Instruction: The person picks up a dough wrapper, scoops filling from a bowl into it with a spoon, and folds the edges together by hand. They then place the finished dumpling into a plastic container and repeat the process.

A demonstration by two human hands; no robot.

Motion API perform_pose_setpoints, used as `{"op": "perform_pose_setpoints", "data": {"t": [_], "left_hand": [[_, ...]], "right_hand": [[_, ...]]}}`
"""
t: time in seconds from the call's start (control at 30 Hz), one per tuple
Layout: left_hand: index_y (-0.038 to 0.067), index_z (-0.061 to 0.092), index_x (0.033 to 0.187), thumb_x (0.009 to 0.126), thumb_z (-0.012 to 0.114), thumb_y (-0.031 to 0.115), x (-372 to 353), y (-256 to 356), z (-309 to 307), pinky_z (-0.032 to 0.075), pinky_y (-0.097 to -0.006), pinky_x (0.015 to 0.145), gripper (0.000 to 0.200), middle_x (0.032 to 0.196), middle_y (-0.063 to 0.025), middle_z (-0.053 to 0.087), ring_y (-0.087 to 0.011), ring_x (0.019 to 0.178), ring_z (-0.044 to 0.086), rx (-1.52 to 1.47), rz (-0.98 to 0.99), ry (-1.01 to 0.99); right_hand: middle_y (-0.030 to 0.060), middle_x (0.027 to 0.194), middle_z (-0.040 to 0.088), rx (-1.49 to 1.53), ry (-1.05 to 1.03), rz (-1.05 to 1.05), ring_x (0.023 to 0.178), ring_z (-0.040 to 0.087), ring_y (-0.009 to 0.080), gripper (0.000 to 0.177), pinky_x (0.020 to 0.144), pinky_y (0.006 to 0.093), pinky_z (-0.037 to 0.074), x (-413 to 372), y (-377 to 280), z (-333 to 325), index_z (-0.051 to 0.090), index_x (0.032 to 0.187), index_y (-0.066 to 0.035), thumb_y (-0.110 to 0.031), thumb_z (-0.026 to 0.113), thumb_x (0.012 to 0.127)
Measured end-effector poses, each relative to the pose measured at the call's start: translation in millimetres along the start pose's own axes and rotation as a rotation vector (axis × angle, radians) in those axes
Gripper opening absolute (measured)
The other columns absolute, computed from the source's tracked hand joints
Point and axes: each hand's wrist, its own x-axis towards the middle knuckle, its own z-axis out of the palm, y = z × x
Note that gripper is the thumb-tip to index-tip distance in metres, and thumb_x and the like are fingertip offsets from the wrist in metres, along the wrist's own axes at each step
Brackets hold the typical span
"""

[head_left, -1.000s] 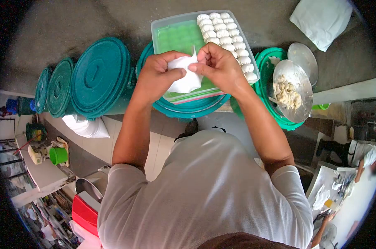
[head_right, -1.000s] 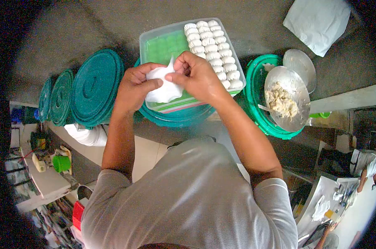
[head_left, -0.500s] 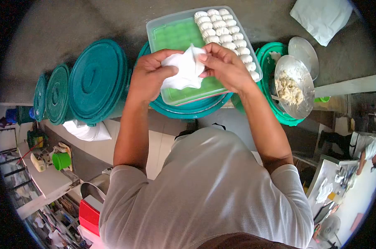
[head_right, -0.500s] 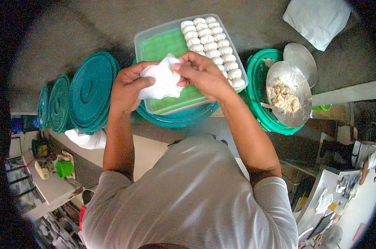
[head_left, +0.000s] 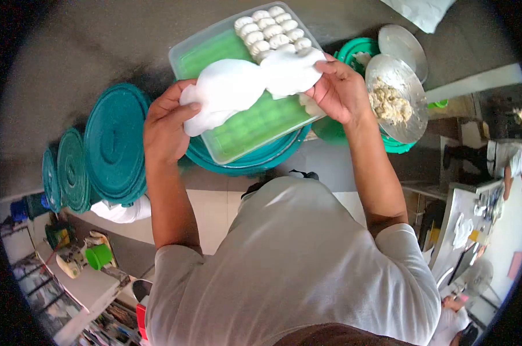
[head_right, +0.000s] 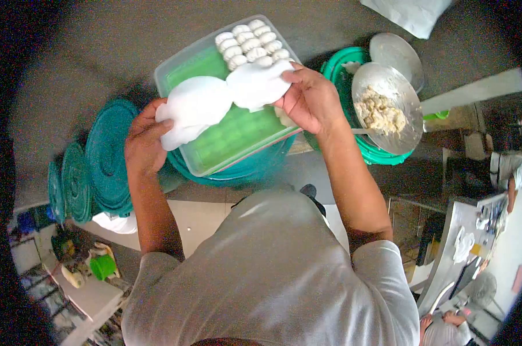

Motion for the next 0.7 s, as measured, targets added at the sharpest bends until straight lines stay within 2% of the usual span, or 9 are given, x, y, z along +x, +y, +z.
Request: {"op": "perform_pose_setpoints", "data": {"t": [0.13,0.17,0.23,0.27,0.33,0.37,0.5,0.63,0.7], "left_hand": [[-0.005,0.061,0.122,0.08,0.056,-0.009,11,-8,-1,0.05,-0.0329,0.094,0.043,0.112,-0.0136,0.068,-0.0237,0.101,0.066,-0.017,-0.106,-0.084],[-0.005,0.061,0.122,0.08,0.056,-0.009,13,-7,3,0.05,-0.0329,0.094,0.043,0.112,-0.0136,0.068,-0.0237,0.101,0.066,-0.013,-0.113,-0.098],[-0.003,0.06,0.124,0.083,0.059,-0.004,14,-3,19,0.05,-0.0327,0.092,0.041,0.116,-0.0111,0.068,-0.0263,0.102,0.066,0.839,-0.048,-0.044],[-0.003,0.06,0.124,0.083,0.059,-0.004,13,-3,31,0.05,-0.0327,0.092,0.041,0.116,-0.0111,0.068,-0.0263,0.102,0.066,0.85,-0.041,-0.062],[-0.002,0.059,0.127,0.087,0.065,0.005,3,-6,67,0.049,-0.0317,0.093,0.041,0.118,-0.0093,0.067,-0.0249,0.101,0.065,1.683,0.629,0.074],[-0.001,0.057,0.13,0.089,0.069,0.012,1,-3,95,0.05,-0.0324,0.091,0.044,0.119,-0.0091,0.066,-0.0203,0.1,0.064,1.246,0.439,0.005],[-0.004,0.059,0.122,0.092,0.068,0.007,8,-48,191,0.053,-0.0295,0.082,0.034,0.112,-0.0096,0.067,-0.0128,0.097,0.064,0.247,-0.213,-0.539],[-0.003,0.061,0.112,0.092,0.065,0.002,15,-82,260,0.052,-0.0247,0.077,0.022,0.103,-0.0051,0.068,-0.0083,0.088,0.063,0.255,-0.135,-0.58],[-0.003,0.061,0.113,0.09,0.066,0.0,11,-89,292,0.053,-0.0257,0.08,0.024,0.104,-0.0061,0.068,-0.0095,0.091,0.064,0.255,-0.181,-0.653]], "right_hand": [[0.0221,0.127,0.061,0.071,-0.078,-0.031,0.116,0.062,0.0341,0.042,0.105,0.049,0.048,-23,-25,-21,0.047,0.13,0.01,-0.009,0.049,0.093],[0.0206,0.124,0.063,0.003,-0.077,-0.073,0.112,0.064,0.0317,0.04,0.1,0.0472,0.051,-34,-33,-25,0.05,0.128,0.009,-0.01,0.05,0.092],[0.0192,0.122,0.064,-0.116,-0.005,-0.112,0.109,0.066,0.0305,0.039,0.098,0.0456,0.052,-60,-47,-27,0.053,0.127,0.008,-0.01,0.051,0.092],[0.0177,0.119,0.066,-0.236,0.06,-0.144,0.105,0.067,0.0293,0.037,0.096,0.044,0.054,-72,-54,-26,0.055,0.125,0.007,-0.011,0.052,0.092],[0.0144,0.114,0.068,-0.294,0.056,-0.126,0.1,0.069,0.0258,0.031,0.092,0.0401,0.056,-96,-62,-23,0.06,0.121,0.004,-0.009,0.056,0.093],[0.0134,0.113,0.069,-0.251,0.004,-0.097,0.099,0.07,0.0247,0.029,0.091,0.0393,0.057,-104,-61,-21,0.061,0.12,0.003,-0.008,0.058,0.093],[0.0112,0.11,0.069,-0.261,-0.039,-0.053,0.098,0.069,0.0198,0.025,0.087,0.0366,0.058,-133,-59,-23,0.062,0.119,0.002,-0.009,0.059,0.097],[0.0144,0.12,0.065,-0.319,0.126,-0.214,0.105,0.067,0.0215,0.036,0.091,0.038,0.056,-175,-69,-76,0.056,0.126,0.003,-0.021,0.06,0.099],[0.0158,0.125,0.062,-0.181,0.069,-0.233,0.109,0.064,0.023,0.047,0.095,0.0398,0.053,-194,-69,-100,0.052,0.13,0.003,-0.029,0.062,0.097]]}}
